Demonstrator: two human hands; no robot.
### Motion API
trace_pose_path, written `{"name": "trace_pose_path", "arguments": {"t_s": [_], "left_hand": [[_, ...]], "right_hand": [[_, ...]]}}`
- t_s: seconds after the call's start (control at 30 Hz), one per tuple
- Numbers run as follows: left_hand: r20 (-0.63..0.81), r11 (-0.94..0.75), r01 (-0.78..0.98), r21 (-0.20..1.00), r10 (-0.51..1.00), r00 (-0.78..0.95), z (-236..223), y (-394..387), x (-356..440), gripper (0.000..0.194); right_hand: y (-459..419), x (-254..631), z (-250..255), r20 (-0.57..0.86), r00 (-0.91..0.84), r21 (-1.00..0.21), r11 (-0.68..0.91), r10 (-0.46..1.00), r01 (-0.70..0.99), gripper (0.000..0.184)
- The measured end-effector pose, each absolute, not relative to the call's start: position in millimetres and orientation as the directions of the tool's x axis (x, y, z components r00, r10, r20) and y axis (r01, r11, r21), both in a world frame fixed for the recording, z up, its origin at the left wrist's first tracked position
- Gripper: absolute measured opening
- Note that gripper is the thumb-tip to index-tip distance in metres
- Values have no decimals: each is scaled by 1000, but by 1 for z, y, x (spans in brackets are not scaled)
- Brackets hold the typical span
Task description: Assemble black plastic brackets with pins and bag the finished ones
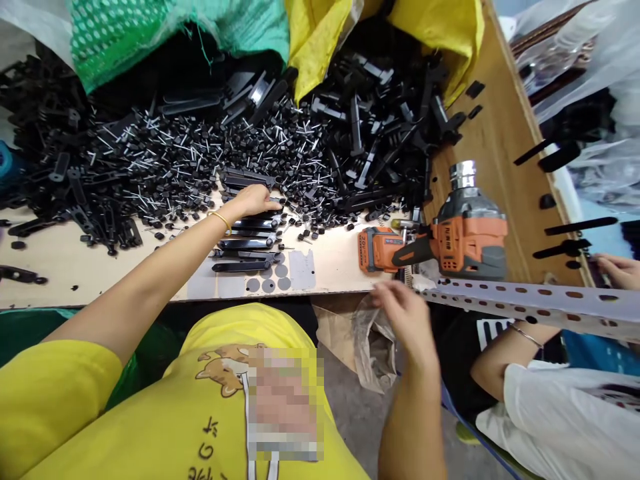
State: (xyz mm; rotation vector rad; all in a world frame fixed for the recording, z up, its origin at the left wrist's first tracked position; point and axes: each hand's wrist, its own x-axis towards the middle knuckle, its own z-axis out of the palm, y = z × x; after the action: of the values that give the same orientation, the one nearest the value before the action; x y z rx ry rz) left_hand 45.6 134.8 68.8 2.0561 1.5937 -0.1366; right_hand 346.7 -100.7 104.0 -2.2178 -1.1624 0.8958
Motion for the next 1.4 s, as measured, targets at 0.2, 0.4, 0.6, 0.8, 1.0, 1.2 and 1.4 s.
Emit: {"name": "trace_pose_path", "arguments": {"t_s": [0.2, 0.4, 0.6, 0.8, 1.0, 1.2, 1.4], "left_hand": [[-455, 174, 524, 834, 755, 472, 88, 35, 13, 52], [-779, 899, -225, 375, 437, 450, 51, -80, 11, 65], [-808, 860, -509, 31, 322, 494, 30, -63, 11, 87], [-824, 873, -472, 123, 355, 442, 35, -62, 13, 62], [-811, 814, -503, 290, 488, 321, 53, -45, 6, 41], [-835, 729, -609, 313, 517, 190, 60, -40, 4, 28], [-827, 669, -640, 379, 555, 91, 58, -42, 13, 28]], "right_hand": [[48, 215, 86, -65, -193, -640, 107, 979, 761, 21], [168, 121, 63, -87, -542, -300, 496, 836, 815, 28], [189, 100, 53, -289, -656, -195, 628, 697, 753, 34], [197, 127, 73, -141, -767, -322, 703, 626, 634, 28], [190, 130, 71, -475, -702, -538, 456, 531, 709, 23], [178, 120, 67, -598, -581, -549, 246, 553, 799, 66], [163, 120, 70, -703, -454, -399, 225, 547, 889, 78]]}}
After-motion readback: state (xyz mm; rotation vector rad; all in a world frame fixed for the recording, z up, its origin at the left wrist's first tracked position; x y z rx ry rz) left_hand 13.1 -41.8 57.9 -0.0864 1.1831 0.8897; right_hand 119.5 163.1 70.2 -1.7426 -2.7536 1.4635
